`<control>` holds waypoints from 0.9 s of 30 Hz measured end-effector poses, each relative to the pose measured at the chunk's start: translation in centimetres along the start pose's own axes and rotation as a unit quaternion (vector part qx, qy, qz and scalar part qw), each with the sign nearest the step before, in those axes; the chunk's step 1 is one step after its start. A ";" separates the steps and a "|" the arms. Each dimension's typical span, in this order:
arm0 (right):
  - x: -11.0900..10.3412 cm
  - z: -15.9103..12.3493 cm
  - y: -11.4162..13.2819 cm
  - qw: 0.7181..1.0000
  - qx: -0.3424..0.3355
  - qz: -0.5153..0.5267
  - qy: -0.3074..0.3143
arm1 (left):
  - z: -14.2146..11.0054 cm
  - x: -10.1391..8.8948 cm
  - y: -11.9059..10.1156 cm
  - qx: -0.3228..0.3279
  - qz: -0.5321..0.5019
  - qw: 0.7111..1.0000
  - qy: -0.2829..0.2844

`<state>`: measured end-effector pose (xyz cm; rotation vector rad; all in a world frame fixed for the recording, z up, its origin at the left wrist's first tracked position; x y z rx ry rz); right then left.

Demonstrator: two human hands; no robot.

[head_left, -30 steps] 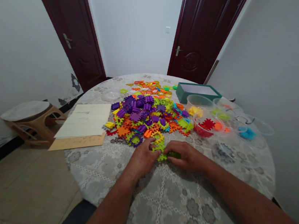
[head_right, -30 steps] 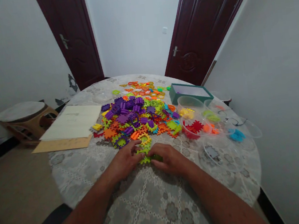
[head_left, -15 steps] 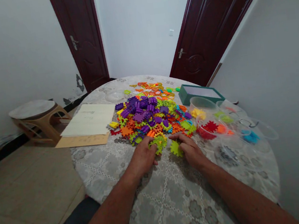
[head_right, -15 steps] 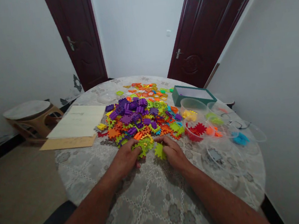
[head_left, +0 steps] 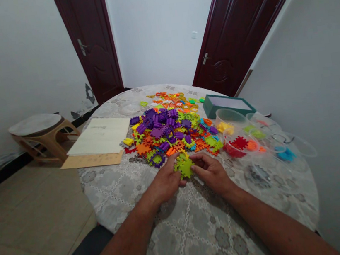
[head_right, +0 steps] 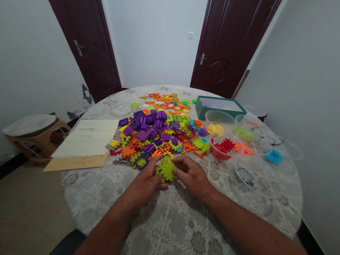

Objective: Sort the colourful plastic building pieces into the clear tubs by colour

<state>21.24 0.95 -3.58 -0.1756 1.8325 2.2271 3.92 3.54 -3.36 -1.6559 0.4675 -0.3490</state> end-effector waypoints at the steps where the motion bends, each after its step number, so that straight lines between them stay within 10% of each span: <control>1: 0.0 0.0 0.1 1.000 -0.007 -0.019 -0.002 | 0.0 0.1 -0.1 0.005 0.016 1.000 0.005; 18: -0.5 0.5 0.7 0.996 -0.010 -0.085 0.014 | -0.1 0.8 -1.2 0.030 -0.007 0.997 0.069; 27: -3.4 0.9 -0.6 0.980 0.073 0.117 -0.141 | 0.3 -0.6 -0.6 -0.034 -0.142 0.986 -0.075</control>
Point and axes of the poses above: each hand's wrist, its own z-axis towards the middle knuckle, its own x-axis out of the palm, y = z × x, the point moved 7 cm from there along z, towards the middle knuckle
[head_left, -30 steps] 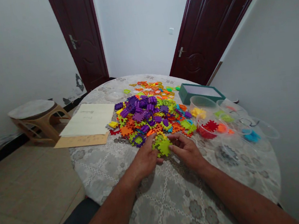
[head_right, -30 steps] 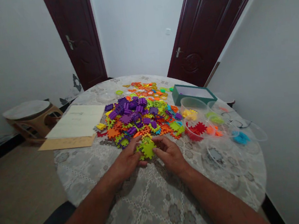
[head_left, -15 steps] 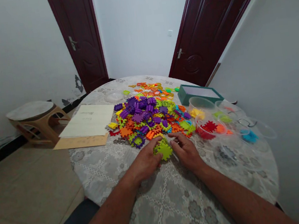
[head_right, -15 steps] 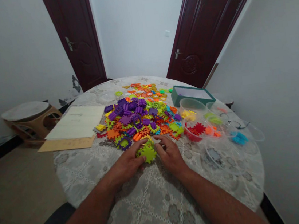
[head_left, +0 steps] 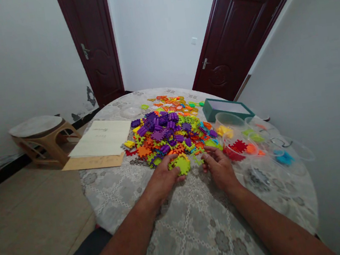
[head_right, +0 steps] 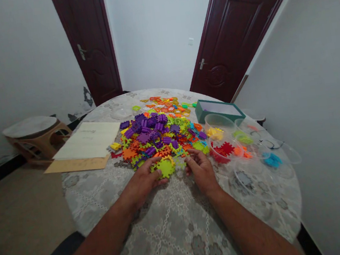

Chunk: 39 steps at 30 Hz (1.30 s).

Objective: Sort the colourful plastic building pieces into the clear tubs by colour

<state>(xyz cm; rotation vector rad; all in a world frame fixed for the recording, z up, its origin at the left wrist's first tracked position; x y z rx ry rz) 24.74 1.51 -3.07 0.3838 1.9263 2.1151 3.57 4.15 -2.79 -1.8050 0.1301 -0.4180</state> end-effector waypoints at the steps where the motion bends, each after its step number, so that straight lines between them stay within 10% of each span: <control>1: 0.2 -0.1 -0.1 1.000 0.010 0.010 0.008 | 0.0 0.2 0.1 -0.006 -0.023 1.000 0.010; 9: 4.1 -1.7 -1.4 0.990 0.054 -0.012 0.130 | -0.2 1.1 0.5 -0.019 -0.015 0.998 0.066; 13: 3.3 -1.5 0.1 0.980 -0.033 -0.142 0.132 | -0.1 0.7 0.2 -0.016 -0.004 0.999 0.040; 17: 0.6 -1.3 3.3 0.871 -0.174 -0.460 0.022 | 0.1 0.0 -0.2 -0.011 -0.003 1.000 0.002; 23: -2.2 -1.0 3.2 0.746 -0.117 -0.654 -0.038 | 0.3 -0.2 0.0 -0.015 -0.050 0.999 -0.005; 34: -1.6 0.4 2.1 0.707 -0.079 -0.702 -0.018 | 0.1 -0.1 -0.2 -0.035 -0.123 0.992 -0.001; 39: -0.5 -0.9 4.0 0.755 -0.186 -0.628 -0.028 | 0.2 -0.2 0.0 -0.038 -0.146 0.989 -0.007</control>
Point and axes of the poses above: each hand's wrist, its own z-axis towards the middle knuckle, its own x-axis out of the palm, y = z × x, the point moved 7 cm from there along z, towards the middle knuckle
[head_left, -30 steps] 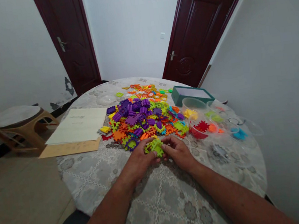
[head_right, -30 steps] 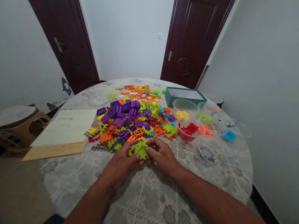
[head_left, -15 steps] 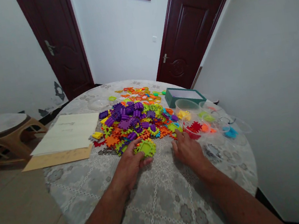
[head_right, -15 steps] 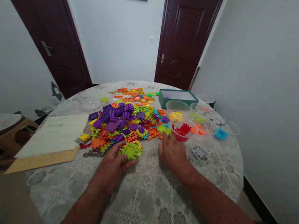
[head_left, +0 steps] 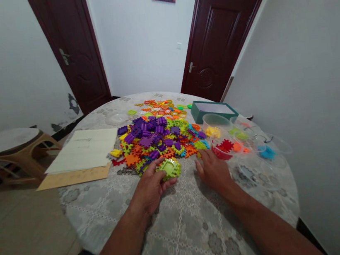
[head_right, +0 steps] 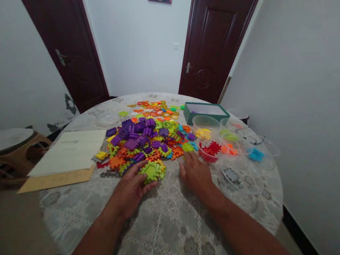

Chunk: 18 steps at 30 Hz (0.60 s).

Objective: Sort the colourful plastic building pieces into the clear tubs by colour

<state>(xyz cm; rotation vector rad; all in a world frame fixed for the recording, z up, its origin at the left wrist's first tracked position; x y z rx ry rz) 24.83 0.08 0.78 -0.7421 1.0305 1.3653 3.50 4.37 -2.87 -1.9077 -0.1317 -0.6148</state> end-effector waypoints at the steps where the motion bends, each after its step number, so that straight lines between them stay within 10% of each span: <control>1: -0.5 -0.2 0.6 0.998 -0.023 0.053 -0.023 | 0.0 0.0 0.0 0.001 0.002 1.000 -0.001; 7: -0.2 -1.6 4.0 0.921 -0.088 0.380 0.021 | -0.3 0.4 0.1 0.004 0.008 1.000 0.020; 18: 0.1 -1.2 5.0 0.918 -0.167 0.359 -0.011 | -0.2 0.5 0.5 0.017 0.055 0.997 0.047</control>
Point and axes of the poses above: each hand's wrist, its own z-axis towards the middle knuckle, its own x-axis out of the palm, y = z × x, the point moved 7 cm from there along z, towards the middle knuckle
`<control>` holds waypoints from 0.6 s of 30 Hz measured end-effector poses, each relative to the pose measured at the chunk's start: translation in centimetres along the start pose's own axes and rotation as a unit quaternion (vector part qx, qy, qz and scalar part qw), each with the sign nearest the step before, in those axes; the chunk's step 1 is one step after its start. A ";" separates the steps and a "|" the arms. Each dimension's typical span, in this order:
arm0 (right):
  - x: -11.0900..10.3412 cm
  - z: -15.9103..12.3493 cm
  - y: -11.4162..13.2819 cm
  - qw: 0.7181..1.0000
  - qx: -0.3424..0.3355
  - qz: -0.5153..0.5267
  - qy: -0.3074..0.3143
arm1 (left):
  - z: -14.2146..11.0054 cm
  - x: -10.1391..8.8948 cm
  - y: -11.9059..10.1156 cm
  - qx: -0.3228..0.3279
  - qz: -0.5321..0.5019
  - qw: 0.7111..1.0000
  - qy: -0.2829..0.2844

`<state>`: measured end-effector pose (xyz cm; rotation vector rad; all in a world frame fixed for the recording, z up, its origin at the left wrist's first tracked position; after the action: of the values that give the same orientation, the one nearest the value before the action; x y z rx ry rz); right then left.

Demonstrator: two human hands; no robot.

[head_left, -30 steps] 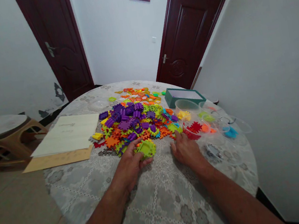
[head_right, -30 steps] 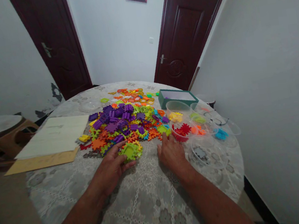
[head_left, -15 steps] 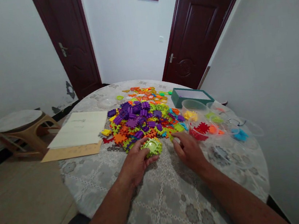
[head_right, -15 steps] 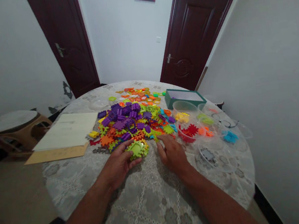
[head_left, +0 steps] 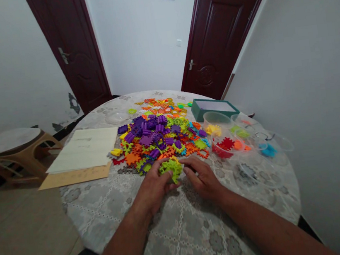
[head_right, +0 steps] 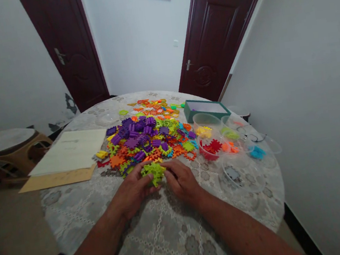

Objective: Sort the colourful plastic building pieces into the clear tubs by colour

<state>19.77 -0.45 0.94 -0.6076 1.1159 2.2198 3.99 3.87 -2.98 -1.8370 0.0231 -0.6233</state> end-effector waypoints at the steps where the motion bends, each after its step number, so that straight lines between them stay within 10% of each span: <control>1: -0.6 0.1 -0.8 0.998 0.005 -0.050 -0.031 | 0.0 -0.1 0.0 -0.004 -0.001 1.000 -0.011; 9: -0.3 0.0 -7.7 0.911 0.129 -0.391 -0.003 | -0.1 -0.3 -0.2 -0.010 -0.012 0.999 -0.040; 18: 0.6 0.0 -5.2 0.920 0.114 -0.370 0.061 | 0.0 -0.5 -0.2 -0.013 -0.016 0.998 -0.054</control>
<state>22.77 2.28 -2.37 -0.8950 0.9665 1.3998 3.49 4.07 -3.03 -1.8977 -0.0706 -0.5472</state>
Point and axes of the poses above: each hand's wrist, its own z-axis towards the middle knuckle, its own x-axis out of the palm, y = z × x, the point moved 7 cm from there along z, towards the middle knuckle
